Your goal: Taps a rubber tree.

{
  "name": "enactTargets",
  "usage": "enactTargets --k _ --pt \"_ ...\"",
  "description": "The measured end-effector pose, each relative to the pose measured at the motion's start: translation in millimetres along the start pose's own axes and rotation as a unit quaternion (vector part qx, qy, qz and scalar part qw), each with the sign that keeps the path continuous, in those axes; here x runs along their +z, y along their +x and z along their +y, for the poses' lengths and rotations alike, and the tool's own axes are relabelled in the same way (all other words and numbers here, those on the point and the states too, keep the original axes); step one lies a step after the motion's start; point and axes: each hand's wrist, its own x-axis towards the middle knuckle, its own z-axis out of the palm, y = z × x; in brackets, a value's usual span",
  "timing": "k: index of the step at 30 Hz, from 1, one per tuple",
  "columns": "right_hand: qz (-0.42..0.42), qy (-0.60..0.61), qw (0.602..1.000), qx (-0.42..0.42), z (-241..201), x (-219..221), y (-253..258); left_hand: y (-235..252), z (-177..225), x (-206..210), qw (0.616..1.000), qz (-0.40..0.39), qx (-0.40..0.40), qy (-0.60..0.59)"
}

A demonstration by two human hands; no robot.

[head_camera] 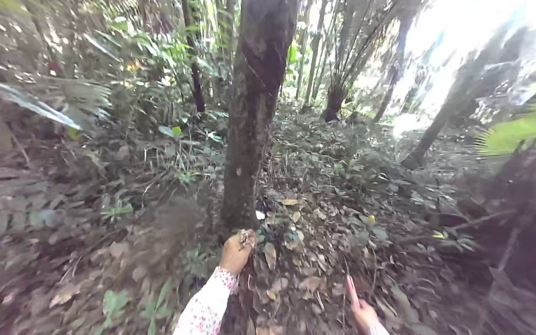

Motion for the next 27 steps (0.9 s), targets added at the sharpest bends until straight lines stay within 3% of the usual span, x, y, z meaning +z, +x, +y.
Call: enactTargets --k 3,7,12,14,17,22,27 --pt "-0.025 0.119 0.98 -0.16 -148.7 -2.6 34.1 85.5 41.7 -13.0 0.983 -0.009 0.168 0.078" --pt "-0.068 0.108 0.93 -0.345 -314.8 -25.6 47.1 184.4 95.7 -23.5 0.911 -0.009 0.391 0.134" --pt "-0.057 0.086 0.881 -0.462 -450.9 -44.9 72.6 309.3 153.8 -19.7 0.814 0.013 0.541 0.212" --pt "-0.038 0.072 0.874 -0.479 -495.0 -49.6 89.5 363.7 172.2 -18.8 0.783 0.032 0.574 0.237" --pt "0.017 0.049 0.864 -0.5 -555.6 -52.6 126.1 441.9 192.1 -26.8 0.773 0.025 0.569 0.28" --pt "0.093 0.018 0.801 -0.591 -665.2 -51.1 193.0 570.2 199.9 -55.4 0.736 0.099 0.595 0.309" --pt "0.144 -0.012 0.789 -0.597 -758.7 -44.1 240.5 670.0 214.6 -85.5 0.712 0.13 0.605 0.332"
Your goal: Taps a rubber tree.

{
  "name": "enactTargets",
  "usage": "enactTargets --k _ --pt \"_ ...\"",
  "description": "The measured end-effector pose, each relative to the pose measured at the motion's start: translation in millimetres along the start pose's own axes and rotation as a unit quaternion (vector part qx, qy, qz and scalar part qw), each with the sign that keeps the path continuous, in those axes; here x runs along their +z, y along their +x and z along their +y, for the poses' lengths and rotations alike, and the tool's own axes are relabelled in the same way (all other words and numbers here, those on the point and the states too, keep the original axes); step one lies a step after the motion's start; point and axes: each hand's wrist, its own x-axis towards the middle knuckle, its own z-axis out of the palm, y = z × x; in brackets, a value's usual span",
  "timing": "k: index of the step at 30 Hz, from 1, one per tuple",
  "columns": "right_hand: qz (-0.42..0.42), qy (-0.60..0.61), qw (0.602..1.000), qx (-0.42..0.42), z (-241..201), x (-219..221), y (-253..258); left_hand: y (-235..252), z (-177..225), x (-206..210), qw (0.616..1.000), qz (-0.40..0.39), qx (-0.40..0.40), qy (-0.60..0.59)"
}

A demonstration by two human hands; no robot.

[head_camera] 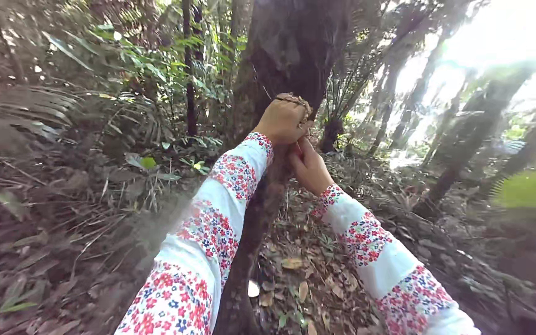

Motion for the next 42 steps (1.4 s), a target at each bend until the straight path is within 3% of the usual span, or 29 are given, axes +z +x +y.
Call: enactTargets --k 9,14,18,20,21,22,23,26,28,29,30,31,34,35,39,42 --pt "0.035 -0.077 0.996 -0.007 14.2 32.2 89.7 29.3 -89.9 39.9 0.999 0.044 0.031 0.001" --pt "0.04 -0.128 0.991 0.016 25.8 46.1 108.4 31.6 -108.7 55.0 0.996 0.067 0.052 -0.02" --pt "0.124 -0.209 0.969 -0.046 78.4 81.6 128.8 30.7 -122.2 77.8 0.989 0.13 0.07 -0.003" --pt "0.131 -0.203 0.969 -0.056 76.5 76.1 114.3 30.8 -123.5 86.8 0.985 0.155 0.078 -0.005" --pt "0.1 -0.189 0.976 -0.032 57.5 59.5 98.0 32.9 -122.3 86.1 0.984 0.162 0.077 -0.015" --pt "-0.044 -0.16 0.984 0.067 19.1 22.8 81.7 37.7 -119.1 80.3 0.984 0.16 0.072 -0.031" --pt "-0.103 -0.142 0.98 0.099 1.8 -2.0 73.4 44.1 -113.2 73.1 0.985 0.155 0.061 -0.045" --pt "-0.105 -0.147 0.984 0.001 11.2 -50.6 71.3 65.6 -69.1 46.2 0.993 0.078 -0.024 -0.088" --pt "-0.154 -0.105 0.982 0.03 10.6 -87.4 67.4 78.0 -44.5 45.3 0.993 0.039 -0.035 -0.109" --pt "-0.164 -0.078 0.982 0.047 10.1 -100.8 60.9 81.5 -48.5 62.8 0.99 0.088 0.02 -0.11" --pt "-0.16 -0.06 0.984 0.047 12.5 -107.7 54.8 89.2 -64.9 91.9 0.968 0.195 0.114 -0.107" --pt "-0.147 -0.055 0.987 0.033 17.5 -107.6 50.6 94.7 -72.1 104.5 0.948 0.247 0.166 -0.111" --pt "-0.106 -0.095 0.99 -0.02 28.0 -85.6 60.1 77.4 -32.9 51.4 0.994 0.066 0.017 -0.083" --pt "-0.102 -0.119 0.987 -0.024 25.7 -76.3 69.1 75.4 -36.6 46.3 0.996 0.051 -0.002 -0.074" --pt "-0.087 -0.168 0.982 -0.007 15.1 -32.7 107.4 69.7 -92.4 61.5 0.994 0.095 0.02 -0.041" --pt "-0.118 -0.161 0.98 0.023 11.1 -24.4 115.8 69.5 -115.7 69.5 0.994 0.1 0.027 -0.025"
